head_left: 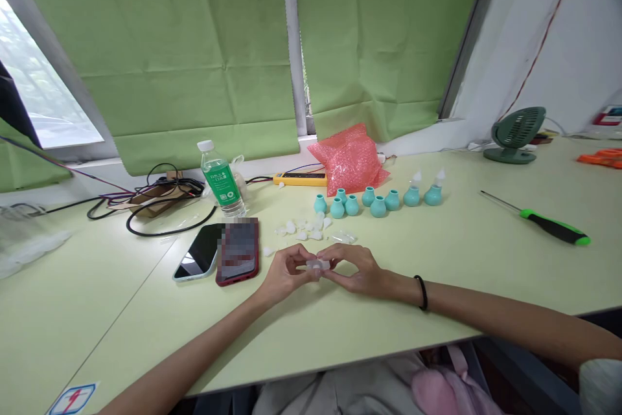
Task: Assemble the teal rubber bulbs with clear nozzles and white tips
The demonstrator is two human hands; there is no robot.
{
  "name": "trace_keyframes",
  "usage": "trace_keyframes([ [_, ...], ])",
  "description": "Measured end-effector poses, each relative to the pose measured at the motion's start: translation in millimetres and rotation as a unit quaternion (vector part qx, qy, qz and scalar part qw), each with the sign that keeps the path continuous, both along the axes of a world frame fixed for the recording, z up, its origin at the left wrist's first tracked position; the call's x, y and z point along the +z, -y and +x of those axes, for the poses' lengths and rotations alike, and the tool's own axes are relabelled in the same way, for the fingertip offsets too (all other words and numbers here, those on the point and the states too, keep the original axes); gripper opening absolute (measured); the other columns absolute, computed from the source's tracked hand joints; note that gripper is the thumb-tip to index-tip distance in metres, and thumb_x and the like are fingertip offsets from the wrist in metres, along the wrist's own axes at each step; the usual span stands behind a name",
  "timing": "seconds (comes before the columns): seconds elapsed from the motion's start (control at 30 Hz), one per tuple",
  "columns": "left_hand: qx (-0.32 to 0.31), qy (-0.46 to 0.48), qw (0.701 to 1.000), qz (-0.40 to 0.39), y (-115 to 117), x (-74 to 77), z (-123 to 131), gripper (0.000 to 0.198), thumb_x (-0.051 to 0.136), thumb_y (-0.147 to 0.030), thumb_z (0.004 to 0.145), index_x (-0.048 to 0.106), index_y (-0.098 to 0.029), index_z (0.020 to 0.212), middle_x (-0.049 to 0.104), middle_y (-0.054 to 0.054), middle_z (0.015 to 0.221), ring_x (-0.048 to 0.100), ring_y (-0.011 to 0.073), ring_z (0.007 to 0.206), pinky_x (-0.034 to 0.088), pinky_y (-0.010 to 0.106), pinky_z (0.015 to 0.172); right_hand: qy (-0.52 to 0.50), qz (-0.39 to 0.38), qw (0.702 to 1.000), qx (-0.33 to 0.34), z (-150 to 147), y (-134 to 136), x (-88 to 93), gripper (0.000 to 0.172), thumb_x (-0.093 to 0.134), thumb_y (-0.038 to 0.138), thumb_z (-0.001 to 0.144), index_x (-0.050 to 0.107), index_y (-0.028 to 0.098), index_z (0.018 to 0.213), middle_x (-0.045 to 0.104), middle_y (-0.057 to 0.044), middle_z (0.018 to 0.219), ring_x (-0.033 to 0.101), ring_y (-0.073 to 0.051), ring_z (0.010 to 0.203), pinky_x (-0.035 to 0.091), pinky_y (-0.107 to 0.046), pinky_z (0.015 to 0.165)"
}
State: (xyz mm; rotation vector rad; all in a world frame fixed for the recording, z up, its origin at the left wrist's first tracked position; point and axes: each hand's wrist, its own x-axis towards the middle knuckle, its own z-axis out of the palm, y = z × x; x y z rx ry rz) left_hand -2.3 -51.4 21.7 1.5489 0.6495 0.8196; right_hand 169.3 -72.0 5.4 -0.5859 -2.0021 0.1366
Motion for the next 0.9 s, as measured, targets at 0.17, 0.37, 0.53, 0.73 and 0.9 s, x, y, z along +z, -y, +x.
trace_keyframes([
  [0.17,0.020,0.007,0.999,-0.050,0,5.2,0,0.031,0.071,-0.023,0.049,0.045,-0.013,0.061,0.059,0.002,0.063,0.056,0.0122,0.056,0.046,0.025,0.053,0.023,0.042,0.998,-0.042,9,-5,8.2,0.036,0.058,0.022,0.068,0.046,0.018,0.101,0.059,-0.005,0.085,0.055,-0.014,0.076,0.048,-0.028,0.067],
  [0.37,0.028,-0.006,0.998,-0.053,-1,2.4,0,0.029,0.071,-0.019,0.048,0.045,-0.012,0.060,0.058,0.001,0.064,0.054,0.0105,0.055,0.044,0.023,0.051,-0.012,0.116,0.961,-0.249,61,-44,30.8,0.032,0.055,0.025,0.068,0.047,0.018,0.098,0.053,-0.010,0.095,0.049,-0.023,0.091,0.043,-0.036,0.074],
  [0.53,0.026,-0.028,0.999,0.004,-3,-0.8,-1,0.028,0.071,-0.015,0.049,0.045,-0.013,0.061,0.059,0.004,0.076,0.055,0.0123,0.067,0.044,0.024,0.060,0.098,0.014,0.888,-0.449,106,-76,32.3,0.028,0.050,0.032,0.068,0.049,0.016,0.091,0.055,-0.009,0.089,0.050,-0.024,0.086,0.041,-0.034,0.068],
  [0.73,0.029,-0.039,0.997,0.067,-4,0.6,-4,0.044,0.067,-0.017,0.058,0.054,-0.015,0.100,0.058,0.006,0.086,0.052,0.0169,0.083,0.042,0.028,0.071,0.230,-0.163,0.779,-0.560,117,-85,21.3,0.038,0.046,0.039,0.068,0.047,0.015,0.098,0.054,-0.012,0.092,0.051,-0.027,0.083,0.037,-0.033,0.062],
  [0.9,0.032,-0.062,0.995,0.069,-3,1.7,-3,0.035,0.062,-0.026,0.064,0.058,-0.012,0.097,0.058,0.009,0.094,0.050,0.0193,0.087,0.042,0.030,0.074,0.250,-0.215,0.773,-0.542,123,-87,19.3,0.033,0.052,0.038,0.062,0.052,0.015,0.086,0.057,-0.010,0.082,0.053,-0.025,0.079,0.035,-0.028,0.056],
])
